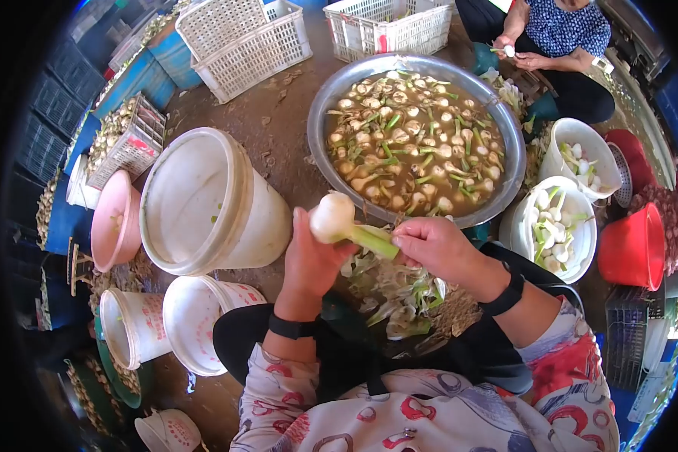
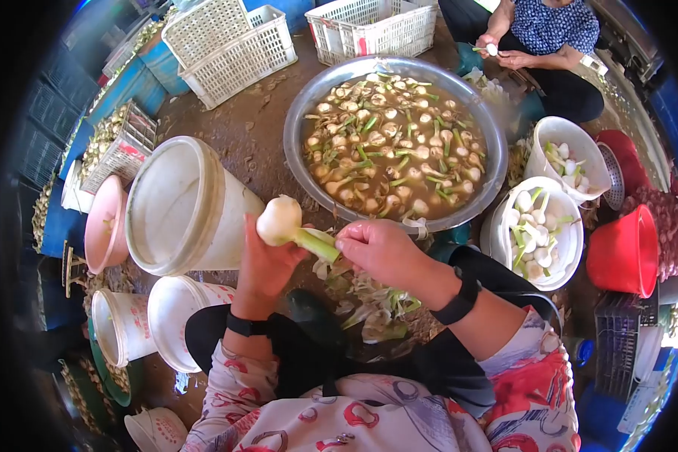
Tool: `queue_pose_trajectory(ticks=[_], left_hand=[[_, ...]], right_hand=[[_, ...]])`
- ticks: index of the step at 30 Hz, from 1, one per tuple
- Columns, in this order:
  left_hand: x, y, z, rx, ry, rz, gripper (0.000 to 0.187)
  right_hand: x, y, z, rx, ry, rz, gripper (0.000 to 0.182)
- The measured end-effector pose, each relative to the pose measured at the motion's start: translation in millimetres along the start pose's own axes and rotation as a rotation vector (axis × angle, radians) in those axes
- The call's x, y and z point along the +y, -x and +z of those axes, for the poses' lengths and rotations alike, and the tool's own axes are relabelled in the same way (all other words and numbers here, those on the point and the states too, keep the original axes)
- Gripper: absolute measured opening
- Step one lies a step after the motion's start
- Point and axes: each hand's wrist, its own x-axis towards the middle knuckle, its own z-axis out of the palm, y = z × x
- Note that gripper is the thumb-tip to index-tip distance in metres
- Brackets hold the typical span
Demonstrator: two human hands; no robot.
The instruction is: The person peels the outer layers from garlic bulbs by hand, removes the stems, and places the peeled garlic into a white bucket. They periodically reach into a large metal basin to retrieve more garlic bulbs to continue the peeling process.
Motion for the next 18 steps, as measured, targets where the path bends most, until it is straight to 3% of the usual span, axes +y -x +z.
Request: queue_pose_trajectory(ticks=[2,5,6,8,11,12,14,15,16,18], left_hand=[[-2.8,3.1,-0.3,0.084,-0.556,0.331,0.038],[-3.0,8.8,0.3,-0.101,-0.82,0.303,0.04],[-6.0,9.7,2.0,-0.101,-0.816,0.302,0.04],[-10.6,9.8,5.9,-0.162,-0.381,0.218,0.046],[-17.1,6.1,1.6,-0.195,-0.411,0.188,0.05],[-19.6,5.9,2.7,-0.166,-0.495,0.217,0.053],[-23.7,5.9,6.7,-0.229,-0.387,0.141,0.052],[-28.5,6.9,6.2,-0.249,-0.373,0.094,0.052],[-30.8,7.3,6.0,-0.269,-0.362,0.047,0.053],[-30.2,4.6,7.7,-0.302,-0.295,-0.046,0.052]], right_hand=[[-4.5,6.6,0.1,0.266,0.553,-0.424,0.014],[-19.7,16.0,2.5,0.189,0.492,-0.51,0.013],[-21.6,16.8,3.0,0.188,0.496,-0.507,0.013],[-23.4,15.7,6.6,0.259,0.717,-0.648,0.009],[-16.5,9.7,12.7,0.364,0.883,-0.752,0.007],[-14.7,4.3,7.2,0.369,0.88,-0.747,0.007],[-10.9,-15.1,-18.0,0.682,1.143,-0.673,0.011],[-0.4,-27.3,-31.3,0.689,1.278,-0.478,0.01],[15.5,-32.6,-32.6,0.692,1.28,-0.472,0.01],[36.1,-41.8,-29.3,0.239,1.374,-0.038,0.01]])
